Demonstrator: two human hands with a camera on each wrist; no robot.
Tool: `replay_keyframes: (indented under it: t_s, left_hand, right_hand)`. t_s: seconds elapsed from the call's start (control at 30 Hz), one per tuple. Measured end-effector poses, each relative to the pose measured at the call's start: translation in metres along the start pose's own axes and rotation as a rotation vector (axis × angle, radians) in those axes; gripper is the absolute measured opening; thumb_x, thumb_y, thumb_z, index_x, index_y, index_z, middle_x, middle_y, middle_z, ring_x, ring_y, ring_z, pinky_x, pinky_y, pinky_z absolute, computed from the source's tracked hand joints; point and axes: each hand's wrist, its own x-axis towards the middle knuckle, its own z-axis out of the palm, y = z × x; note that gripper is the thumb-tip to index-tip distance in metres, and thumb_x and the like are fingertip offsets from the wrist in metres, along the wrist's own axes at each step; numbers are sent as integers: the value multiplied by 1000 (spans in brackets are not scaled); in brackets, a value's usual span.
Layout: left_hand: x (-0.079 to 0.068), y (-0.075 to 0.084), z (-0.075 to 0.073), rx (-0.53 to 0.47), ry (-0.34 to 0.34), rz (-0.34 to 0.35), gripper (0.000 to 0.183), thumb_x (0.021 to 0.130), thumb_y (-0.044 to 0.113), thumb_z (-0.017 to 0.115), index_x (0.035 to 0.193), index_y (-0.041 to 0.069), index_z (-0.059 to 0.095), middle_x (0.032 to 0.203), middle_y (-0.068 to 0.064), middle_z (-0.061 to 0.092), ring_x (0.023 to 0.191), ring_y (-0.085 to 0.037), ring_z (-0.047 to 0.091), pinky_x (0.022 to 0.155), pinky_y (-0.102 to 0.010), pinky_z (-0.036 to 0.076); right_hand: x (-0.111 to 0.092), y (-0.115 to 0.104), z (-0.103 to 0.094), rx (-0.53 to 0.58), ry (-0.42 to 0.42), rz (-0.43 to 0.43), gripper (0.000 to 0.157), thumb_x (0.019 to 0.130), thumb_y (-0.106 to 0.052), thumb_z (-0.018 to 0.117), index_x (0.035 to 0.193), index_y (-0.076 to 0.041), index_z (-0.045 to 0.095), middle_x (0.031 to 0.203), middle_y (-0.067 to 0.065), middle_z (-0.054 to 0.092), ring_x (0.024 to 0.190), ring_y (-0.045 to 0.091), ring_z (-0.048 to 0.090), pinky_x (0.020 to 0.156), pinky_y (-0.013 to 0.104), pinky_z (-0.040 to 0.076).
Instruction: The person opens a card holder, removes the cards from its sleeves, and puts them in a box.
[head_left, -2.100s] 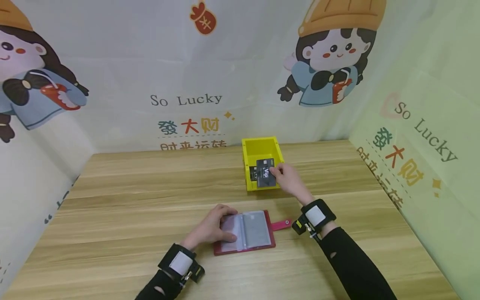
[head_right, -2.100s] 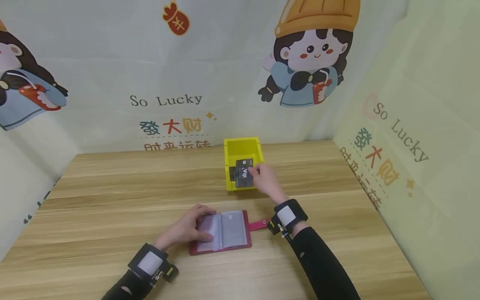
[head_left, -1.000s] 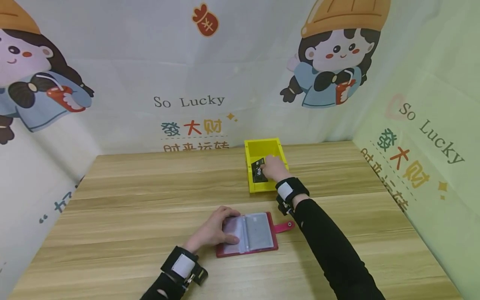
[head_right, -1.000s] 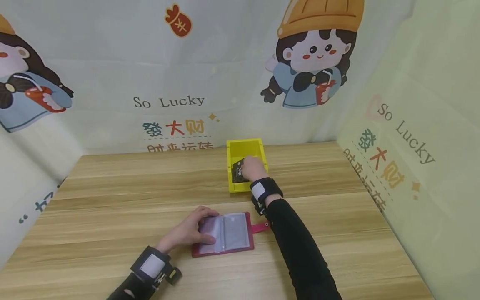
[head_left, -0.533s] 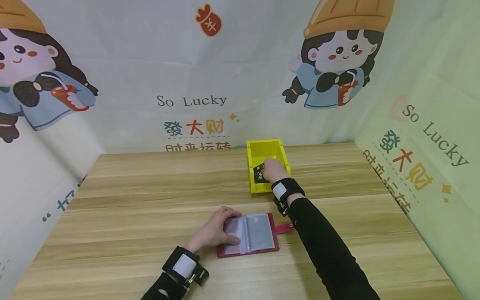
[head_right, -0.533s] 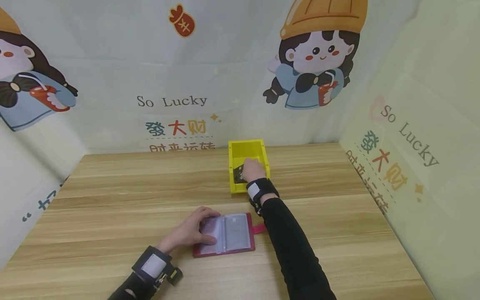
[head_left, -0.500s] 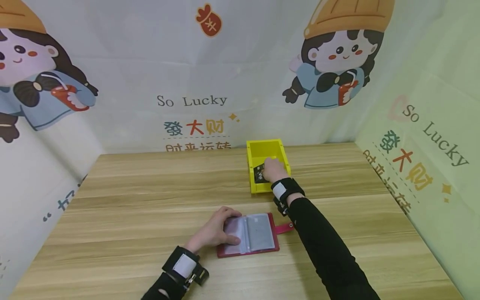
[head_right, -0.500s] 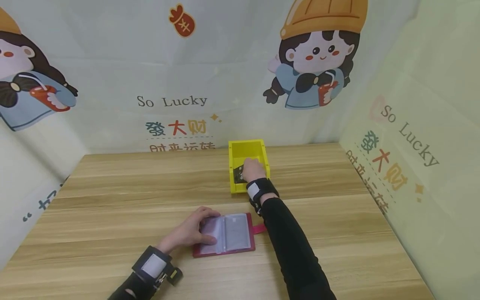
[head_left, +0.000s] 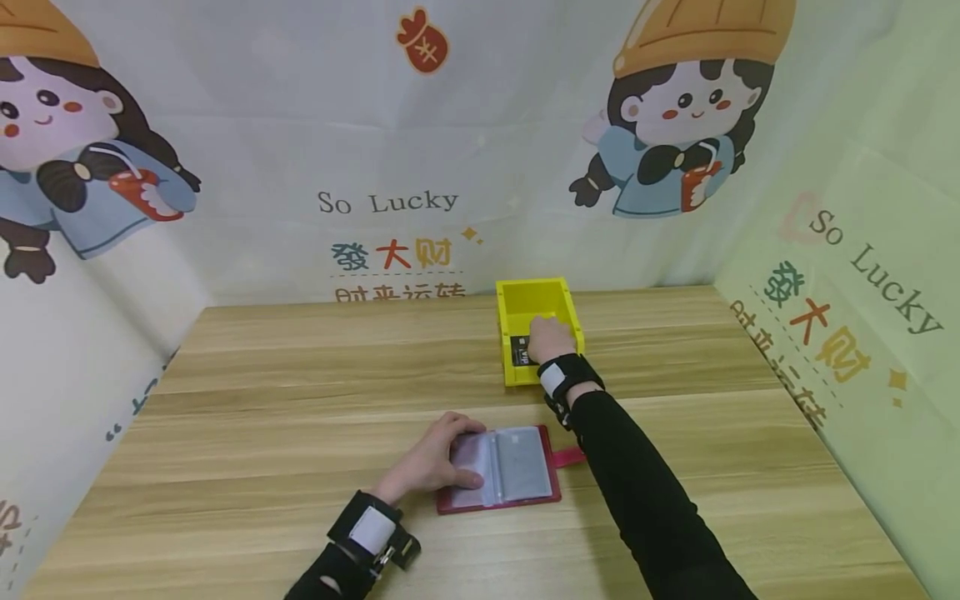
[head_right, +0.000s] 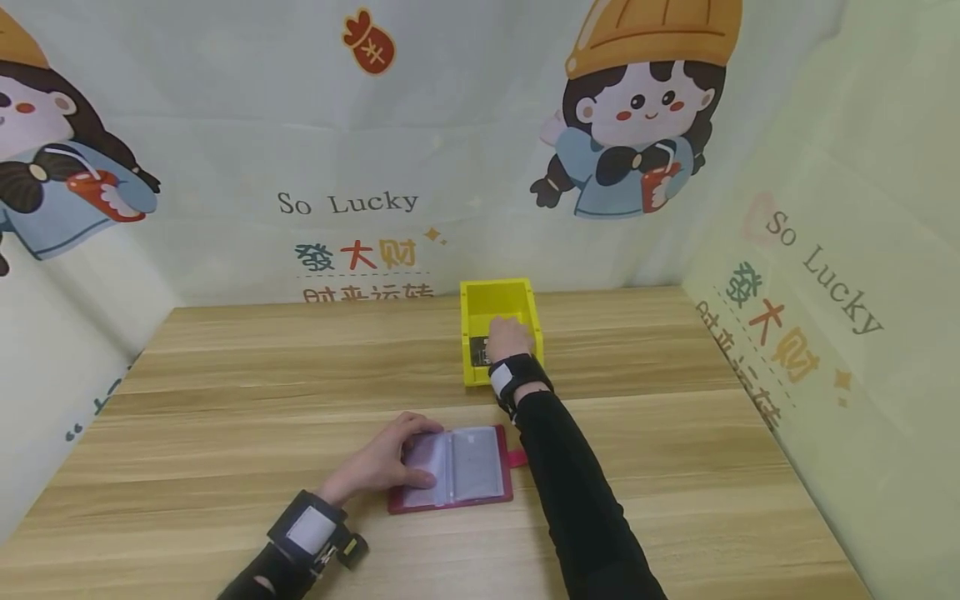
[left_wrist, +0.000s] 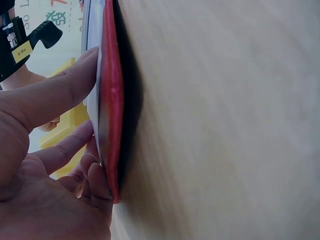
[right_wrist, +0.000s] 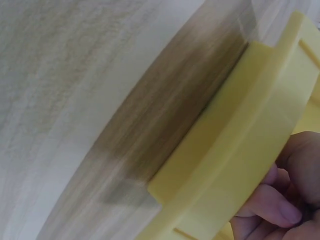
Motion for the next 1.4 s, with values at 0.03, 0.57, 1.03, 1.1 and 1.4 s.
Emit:
replay_keyframes:
  t_s: [0.03, 0.57, 1.03, 1.1, 1.4]
  left_hand:
    - [0, 0, 0, -3, 0, 0, 64, 77, 12, 86, 133, 1, 57, 129, -17, 52, 111, -28, 49, 94, -41, 43]
    - [-2, 2, 2, -21, -6, 13, 63, 77, 11, 86, 132, 1, 58, 124, -17, 53, 109, -28, 50, 91, -40, 44]
    - [0, -2, 0, -18, 5, 7, 63, 77, 12, 86, 132, 2, 58, 127, -17, 53, 110, -28, 50, 92, -38, 42]
    - [1, -3, 0, -10, 4, 9, 64, 77, 13, 86, 133, 2, 58, 127, -17, 53, 111, -28, 50, 92, -39, 43]
    - [2, -3, 1, 3, 2, 13, 64, 77, 14, 86, 133, 3, 57, 128, -17, 52, 112, -28, 50, 94, -40, 42]
  right_hand:
    - [0, 0, 0, -1, -2, 3, 23, 101, -10, 53, 118, 0, 66, 114, 18, 68, 98, 31, 62, 87, 42, 52]
    - [-50, 14, -7, 294, 221, -261, 39, 96, -14, 59, 59, -11, 48, 52, -5, 33, 46, 9, 33, 46, 21, 25]
    - [-120, 43, 25, 365, 48, -462, 24, 93, -20, 70, 112, -4, 72, 89, 3, 65, 73, 12, 52, 64, 23, 43]
    - [-123, 46, 32, 340, -11, -478, 39, 92, -25, 73, 124, -4, 67, 98, 6, 63, 79, 12, 52, 68, 24, 44]
    - [-120, 55, 44, 287, -114, -514, 67, 85, -39, 79, 137, -2, 60, 108, 10, 57, 89, 16, 48, 73, 27, 39]
